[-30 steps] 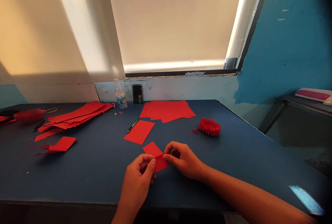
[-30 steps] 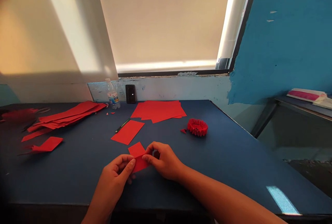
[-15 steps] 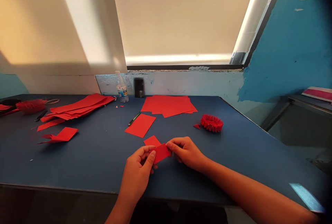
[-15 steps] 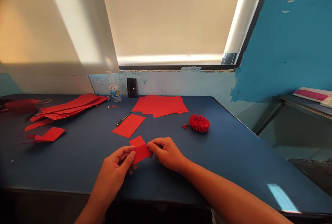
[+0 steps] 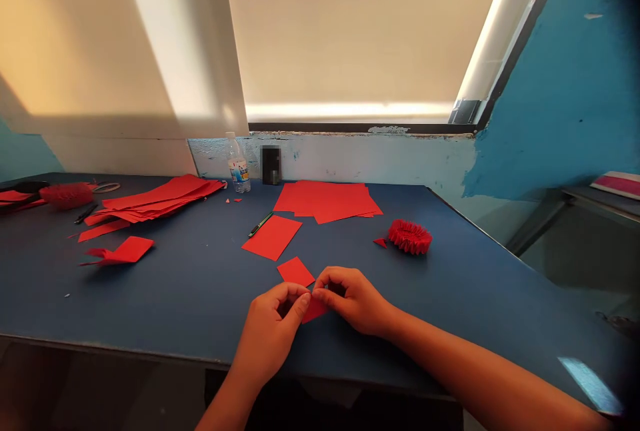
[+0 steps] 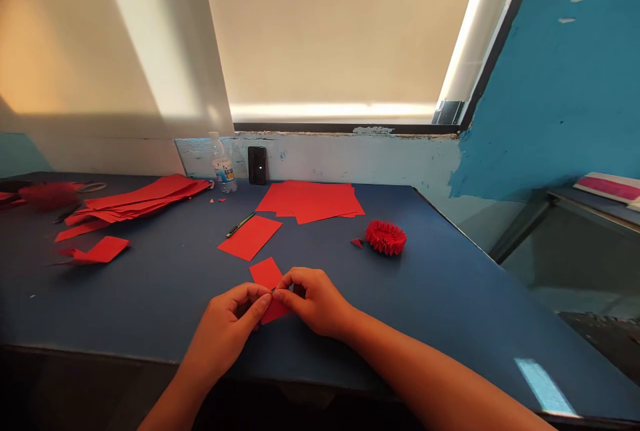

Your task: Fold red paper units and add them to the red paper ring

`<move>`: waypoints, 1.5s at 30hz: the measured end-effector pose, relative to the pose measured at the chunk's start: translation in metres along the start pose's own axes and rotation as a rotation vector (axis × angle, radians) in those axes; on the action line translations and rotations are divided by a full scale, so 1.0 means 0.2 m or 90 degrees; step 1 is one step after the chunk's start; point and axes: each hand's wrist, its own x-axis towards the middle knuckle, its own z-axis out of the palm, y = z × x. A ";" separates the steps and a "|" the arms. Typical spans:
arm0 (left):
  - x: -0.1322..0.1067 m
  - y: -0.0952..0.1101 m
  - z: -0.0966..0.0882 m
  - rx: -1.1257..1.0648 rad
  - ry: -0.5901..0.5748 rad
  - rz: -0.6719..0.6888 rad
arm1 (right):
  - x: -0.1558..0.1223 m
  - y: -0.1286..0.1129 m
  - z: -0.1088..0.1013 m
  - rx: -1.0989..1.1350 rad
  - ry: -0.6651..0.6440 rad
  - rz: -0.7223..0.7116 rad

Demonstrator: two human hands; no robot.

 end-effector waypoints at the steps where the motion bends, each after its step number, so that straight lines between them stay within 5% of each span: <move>1: 0.00 0.00 0.00 0.002 -0.004 0.002 | 0.00 -0.01 0.00 -0.012 -0.005 -0.011; 7: -0.01 0.00 0.00 0.019 -0.031 0.003 | 0.01 -0.04 0.00 -0.035 -0.033 -0.045; 16: 0.01 -0.03 0.00 0.028 -0.006 -0.032 | 0.04 0.00 -0.03 0.015 0.048 0.078; 25: 0.00 -0.02 0.01 -0.001 0.007 -0.023 | 0.03 0.00 -0.03 0.082 0.083 0.085; 37: 0.02 -0.03 0.01 -0.152 0.006 -0.019 | 0.02 0.00 -0.03 0.055 0.028 0.041; 45: 0.00 -0.02 0.00 -0.099 -0.011 0.002 | 0.02 0.02 -0.01 0.081 0.024 0.045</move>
